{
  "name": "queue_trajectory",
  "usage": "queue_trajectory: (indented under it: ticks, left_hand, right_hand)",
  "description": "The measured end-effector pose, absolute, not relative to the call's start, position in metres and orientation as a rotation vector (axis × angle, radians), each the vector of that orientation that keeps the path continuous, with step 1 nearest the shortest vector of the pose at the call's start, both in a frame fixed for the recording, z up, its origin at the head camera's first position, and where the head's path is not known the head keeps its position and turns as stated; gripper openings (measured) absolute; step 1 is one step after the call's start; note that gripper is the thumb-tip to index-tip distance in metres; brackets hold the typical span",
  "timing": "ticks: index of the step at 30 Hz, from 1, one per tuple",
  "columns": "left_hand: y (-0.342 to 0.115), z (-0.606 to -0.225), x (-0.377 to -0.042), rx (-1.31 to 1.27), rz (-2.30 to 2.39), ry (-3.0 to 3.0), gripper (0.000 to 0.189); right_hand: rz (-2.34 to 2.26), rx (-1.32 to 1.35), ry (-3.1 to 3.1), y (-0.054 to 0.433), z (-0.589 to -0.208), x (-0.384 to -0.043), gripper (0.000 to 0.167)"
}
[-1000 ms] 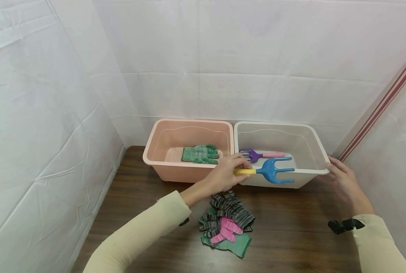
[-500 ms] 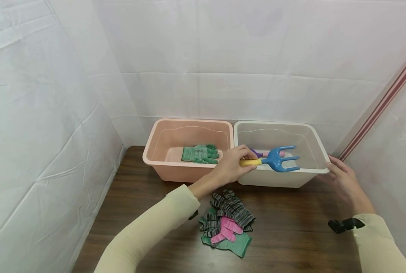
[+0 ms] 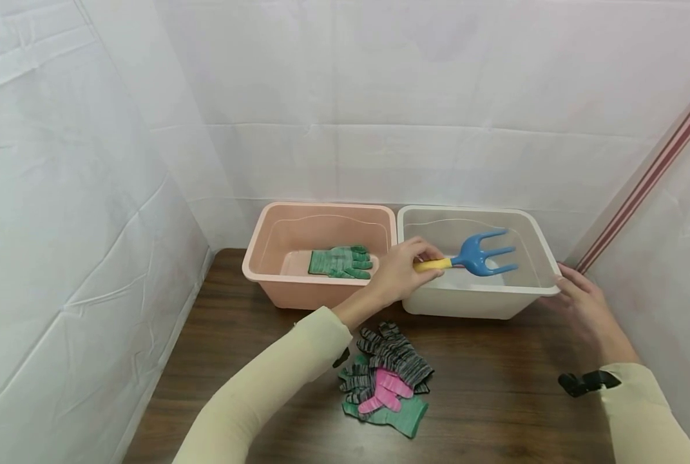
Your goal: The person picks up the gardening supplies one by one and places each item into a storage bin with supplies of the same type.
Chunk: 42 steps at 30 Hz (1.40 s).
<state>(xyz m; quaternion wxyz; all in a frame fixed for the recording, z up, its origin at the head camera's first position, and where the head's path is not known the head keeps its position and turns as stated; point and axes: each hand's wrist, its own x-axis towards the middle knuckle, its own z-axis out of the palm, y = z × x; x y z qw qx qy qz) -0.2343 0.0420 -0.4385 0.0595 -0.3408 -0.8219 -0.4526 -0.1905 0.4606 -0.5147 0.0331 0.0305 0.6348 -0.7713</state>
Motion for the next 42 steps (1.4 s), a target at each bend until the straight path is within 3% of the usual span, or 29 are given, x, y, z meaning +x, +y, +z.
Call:
queue_trajectory:
  ticks: [15, 42]
  left_hand:
    - [0.050, -0.430, -0.266, -1.041, -1.460, -2.534, 0.019]
    - [0.073, -0.442, -0.288, -0.967, -1.449, -2.599, 0.017]
  right_hand:
    - [-2.364, 0.098, 1.989, 0.458, -0.515, -0.192, 0.061]
    - [-2.378, 0.124, 1.954, 0.458, -0.518, -0.194, 0.059]
